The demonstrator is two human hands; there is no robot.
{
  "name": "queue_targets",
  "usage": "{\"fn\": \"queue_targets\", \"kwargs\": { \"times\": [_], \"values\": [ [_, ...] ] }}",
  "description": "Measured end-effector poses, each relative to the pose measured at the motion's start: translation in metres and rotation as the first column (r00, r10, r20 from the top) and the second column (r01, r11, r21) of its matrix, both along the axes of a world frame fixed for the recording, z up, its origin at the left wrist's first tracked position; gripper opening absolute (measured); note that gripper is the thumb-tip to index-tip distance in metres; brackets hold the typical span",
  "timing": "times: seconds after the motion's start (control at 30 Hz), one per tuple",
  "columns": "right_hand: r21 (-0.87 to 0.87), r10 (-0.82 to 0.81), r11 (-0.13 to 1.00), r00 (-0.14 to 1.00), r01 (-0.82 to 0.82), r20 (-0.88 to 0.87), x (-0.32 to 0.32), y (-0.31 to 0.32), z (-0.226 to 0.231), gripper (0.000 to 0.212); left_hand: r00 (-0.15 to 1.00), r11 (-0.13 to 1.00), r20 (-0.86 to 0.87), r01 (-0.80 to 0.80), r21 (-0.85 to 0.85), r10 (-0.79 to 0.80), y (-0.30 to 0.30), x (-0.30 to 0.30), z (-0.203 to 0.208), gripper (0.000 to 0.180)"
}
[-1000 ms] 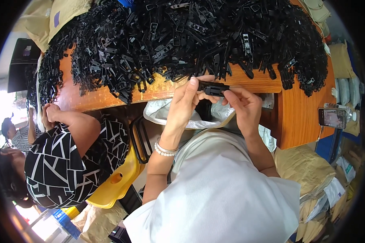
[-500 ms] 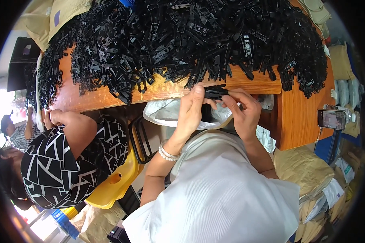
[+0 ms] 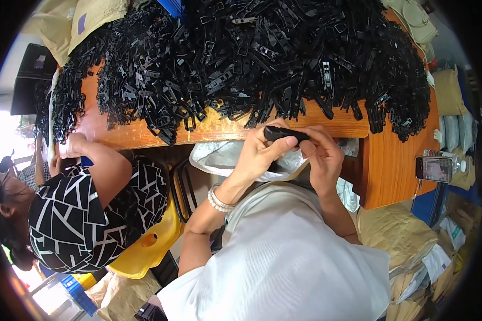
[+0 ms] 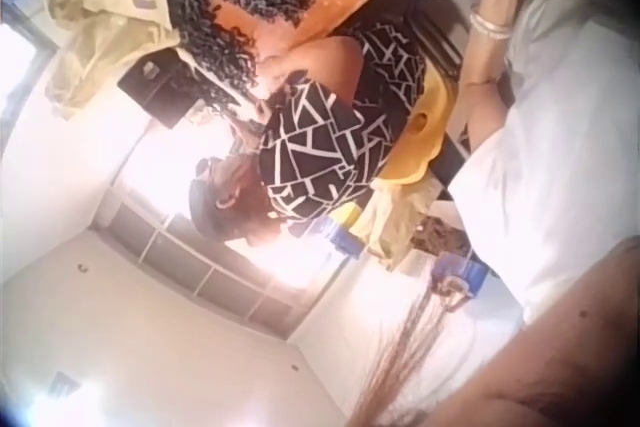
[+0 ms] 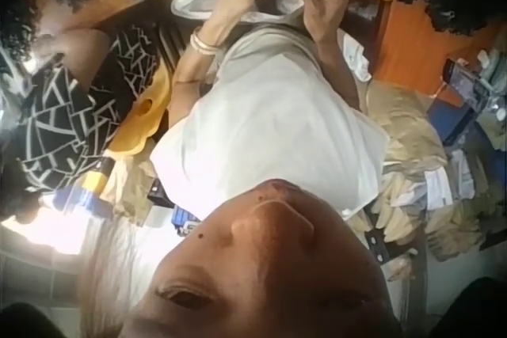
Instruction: Sorting and inspecting small black plastic parts from a pile on a workbench and placing them into a container.
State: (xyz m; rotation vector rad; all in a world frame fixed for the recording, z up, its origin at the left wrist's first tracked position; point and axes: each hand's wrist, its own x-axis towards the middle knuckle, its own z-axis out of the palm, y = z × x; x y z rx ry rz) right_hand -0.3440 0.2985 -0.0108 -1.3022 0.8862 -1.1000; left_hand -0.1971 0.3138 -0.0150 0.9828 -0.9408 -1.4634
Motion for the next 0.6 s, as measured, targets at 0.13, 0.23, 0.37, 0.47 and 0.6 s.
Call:
{"fn": "queue_targets", "kwargs": {
  "times": [0.13,0.23,0.37,0.47,0.6],
  "values": [
    [0.151,-0.066,0.987,0.994,0.052,0.084,-0.008,-0.011,-0.022,0.026,0.951,0.968,0.206,0.247,-0.050,-0.232,-0.031,0.019,0.002,0.023],
    [0.210,-0.148,0.970,0.981,0.120,0.122,-0.013,-0.015,-0.029,0.025,0.812,0.930,0.583,0.202,-0.306,0.015,-0.070,0.044,-0.002,0.024],
    [0.238,-0.135,0.964,0.988,0.115,0.072,-0.019,-0.014,-0.029,0.025,0.621,0.897,0.708,0.017,-0.442,0.338,-0.132,0.078,0.003,0.014],
    [0.291,-0.104,0.952,0.994,0.092,0.027,-0.019,-0.012,-0.031,0.024,0.486,0.791,0.710,0.061,-0.608,0.509,-0.178,0.083,0.015,0.012],
    [0.358,-0.037,0.933,0.999,0.036,-0.002,-0.017,-0.009,-0.030,0.022,0.175,0.767,0.831,0.323,-0.555,0.528,-0.227,0.081,0.020,0.017]
  ]
}}
